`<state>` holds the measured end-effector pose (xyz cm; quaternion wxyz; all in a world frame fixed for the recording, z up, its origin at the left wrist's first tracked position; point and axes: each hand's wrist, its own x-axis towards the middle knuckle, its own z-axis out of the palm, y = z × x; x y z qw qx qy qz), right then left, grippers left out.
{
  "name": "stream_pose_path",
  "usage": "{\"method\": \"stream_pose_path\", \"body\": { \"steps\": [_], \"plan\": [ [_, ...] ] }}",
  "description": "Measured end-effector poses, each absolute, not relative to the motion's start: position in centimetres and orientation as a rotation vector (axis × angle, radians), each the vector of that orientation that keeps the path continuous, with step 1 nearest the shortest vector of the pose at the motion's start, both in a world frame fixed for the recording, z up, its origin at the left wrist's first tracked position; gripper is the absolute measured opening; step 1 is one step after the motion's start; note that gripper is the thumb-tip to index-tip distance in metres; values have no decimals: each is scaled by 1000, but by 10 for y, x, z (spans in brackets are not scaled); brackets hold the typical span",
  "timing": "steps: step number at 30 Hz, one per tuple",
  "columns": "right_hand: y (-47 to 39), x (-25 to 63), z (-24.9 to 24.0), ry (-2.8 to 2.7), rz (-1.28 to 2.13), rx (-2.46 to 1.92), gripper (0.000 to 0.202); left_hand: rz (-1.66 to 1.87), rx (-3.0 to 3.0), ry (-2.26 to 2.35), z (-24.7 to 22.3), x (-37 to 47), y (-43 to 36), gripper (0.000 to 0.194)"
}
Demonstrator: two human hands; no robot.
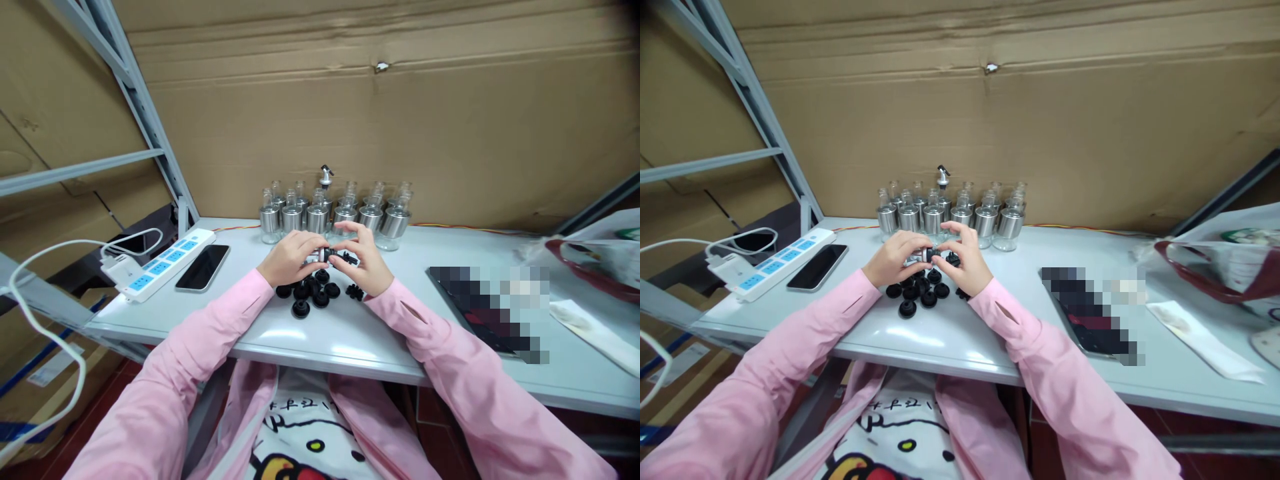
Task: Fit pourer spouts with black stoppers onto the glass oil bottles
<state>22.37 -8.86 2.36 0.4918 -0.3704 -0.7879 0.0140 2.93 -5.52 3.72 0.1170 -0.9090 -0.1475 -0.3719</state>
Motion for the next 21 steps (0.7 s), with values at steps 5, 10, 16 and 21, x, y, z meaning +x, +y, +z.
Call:
{"method": "stream_pose_path", "body": {
  "steps": [5,10,16,21],
  "plan": [
    [-91,224,27,-1894,-28,-886,9,-1177,-2795,-514,40,30,-59,34],
    [-95,223,31,-1891,-138,-869,10,-1375,-3009,-701,43,31,-61,35],
    [-98,223,34,-1897,-331,-824,11,-1547,-3284,-958,42,31,-55,37],
    [-97,224,32,-1895,-485,-744,13,-1684,-3491,-1116,41,34,-53,43]
  ]
}}
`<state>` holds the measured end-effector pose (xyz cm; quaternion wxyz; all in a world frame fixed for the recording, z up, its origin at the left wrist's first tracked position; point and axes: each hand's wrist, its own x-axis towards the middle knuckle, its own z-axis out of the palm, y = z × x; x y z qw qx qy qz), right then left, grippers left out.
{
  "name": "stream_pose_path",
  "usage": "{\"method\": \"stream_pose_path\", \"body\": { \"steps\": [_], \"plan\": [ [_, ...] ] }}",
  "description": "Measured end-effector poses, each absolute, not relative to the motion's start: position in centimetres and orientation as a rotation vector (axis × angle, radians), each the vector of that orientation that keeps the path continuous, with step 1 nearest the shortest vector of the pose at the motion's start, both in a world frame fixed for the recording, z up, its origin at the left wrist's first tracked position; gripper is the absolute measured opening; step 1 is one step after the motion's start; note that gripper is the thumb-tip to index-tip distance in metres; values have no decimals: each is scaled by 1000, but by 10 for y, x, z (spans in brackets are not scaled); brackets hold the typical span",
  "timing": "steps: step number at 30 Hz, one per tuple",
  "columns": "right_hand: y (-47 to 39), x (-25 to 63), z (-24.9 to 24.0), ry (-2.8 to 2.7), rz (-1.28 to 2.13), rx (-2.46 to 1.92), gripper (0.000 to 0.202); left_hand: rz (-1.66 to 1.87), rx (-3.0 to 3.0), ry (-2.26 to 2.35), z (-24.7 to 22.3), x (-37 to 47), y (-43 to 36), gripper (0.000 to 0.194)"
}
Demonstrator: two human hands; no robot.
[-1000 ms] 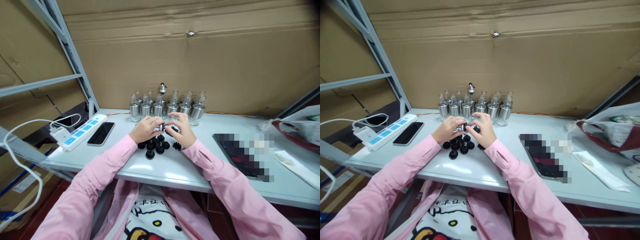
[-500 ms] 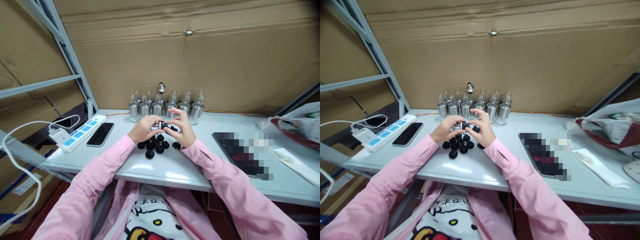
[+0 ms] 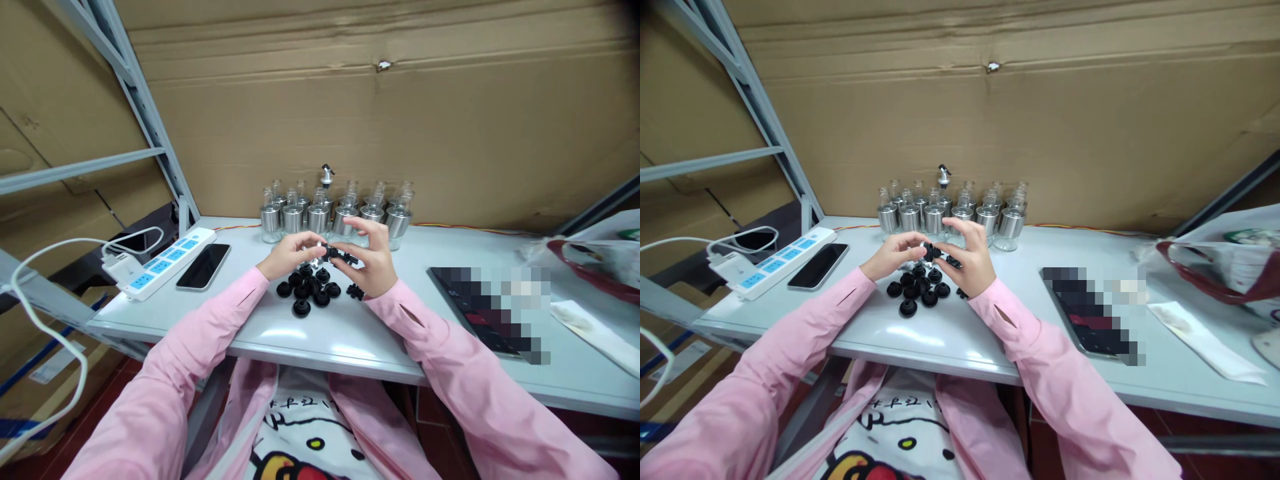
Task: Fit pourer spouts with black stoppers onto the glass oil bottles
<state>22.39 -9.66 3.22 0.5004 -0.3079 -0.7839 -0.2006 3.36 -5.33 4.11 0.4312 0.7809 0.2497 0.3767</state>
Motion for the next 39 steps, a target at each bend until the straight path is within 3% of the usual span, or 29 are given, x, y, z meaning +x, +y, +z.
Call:
{"method": "stream_pose_path", "body": {
  "steps": [7,23,39],
  "plan": [
    [-96,225,30,-1929,-509,-736,15,939,1977,640,39,36,-53,39],
    [-81,230,15,-1924,124,-1071,20,1126,2356,584,35,36,-59,29],
    [-91,228,32,-1975,-76,-820,12,1034,2059,642,36,36,-56,34]
  ]
}}
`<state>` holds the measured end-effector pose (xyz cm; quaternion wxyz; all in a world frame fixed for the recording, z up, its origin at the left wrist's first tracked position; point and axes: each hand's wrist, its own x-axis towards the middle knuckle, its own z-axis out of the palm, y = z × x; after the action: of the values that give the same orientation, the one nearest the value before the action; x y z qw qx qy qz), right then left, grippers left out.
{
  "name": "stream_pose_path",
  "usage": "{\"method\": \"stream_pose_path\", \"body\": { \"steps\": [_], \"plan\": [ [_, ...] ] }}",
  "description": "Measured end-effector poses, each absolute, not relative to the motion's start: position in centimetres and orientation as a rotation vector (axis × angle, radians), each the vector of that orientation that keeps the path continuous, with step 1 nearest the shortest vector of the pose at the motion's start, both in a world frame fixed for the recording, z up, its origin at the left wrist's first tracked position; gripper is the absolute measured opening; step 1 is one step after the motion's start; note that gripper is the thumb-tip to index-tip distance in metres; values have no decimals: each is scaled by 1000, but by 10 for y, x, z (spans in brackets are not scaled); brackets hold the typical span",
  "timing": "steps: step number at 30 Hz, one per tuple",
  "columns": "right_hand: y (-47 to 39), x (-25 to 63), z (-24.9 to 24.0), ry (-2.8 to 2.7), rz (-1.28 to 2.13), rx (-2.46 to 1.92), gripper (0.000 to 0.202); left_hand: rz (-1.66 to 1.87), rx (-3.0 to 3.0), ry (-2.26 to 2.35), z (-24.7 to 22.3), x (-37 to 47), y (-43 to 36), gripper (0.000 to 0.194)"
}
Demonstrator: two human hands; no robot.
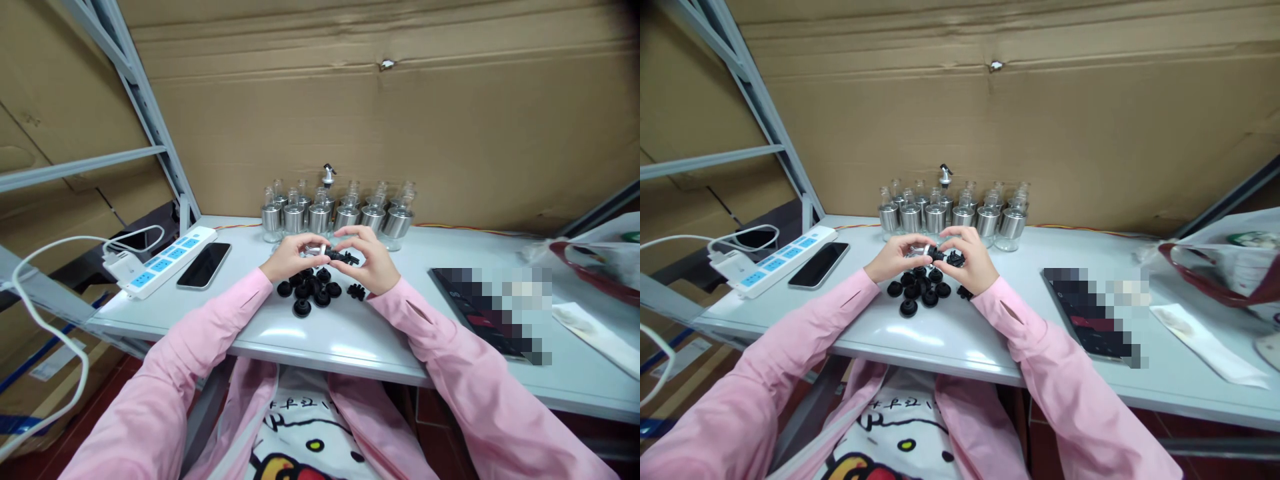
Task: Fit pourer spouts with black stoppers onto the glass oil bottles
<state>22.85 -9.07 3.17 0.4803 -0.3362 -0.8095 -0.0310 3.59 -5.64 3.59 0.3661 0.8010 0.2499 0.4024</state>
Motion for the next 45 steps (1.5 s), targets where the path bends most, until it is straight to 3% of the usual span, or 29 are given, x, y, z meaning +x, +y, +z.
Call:
{"method": "stream_pose_path", "body": {
  "steps": [7,19,27,45],
  "plan": [
    [-92,230,37,-1976,-17,-791,12,1307,2111,862,44,4,-26,32],
    [-86,235,30,-1990,-101,-871,16,997,2284,1108,-4,-2,7,38],
    [-85,233,26,-2103,-9,-879,13,780,2609,1081,-8,0,0,60],
    [-85,230,18,-2320,186,-872,11,746,2655,1073,-7,0,-3,51]
  ]
}}
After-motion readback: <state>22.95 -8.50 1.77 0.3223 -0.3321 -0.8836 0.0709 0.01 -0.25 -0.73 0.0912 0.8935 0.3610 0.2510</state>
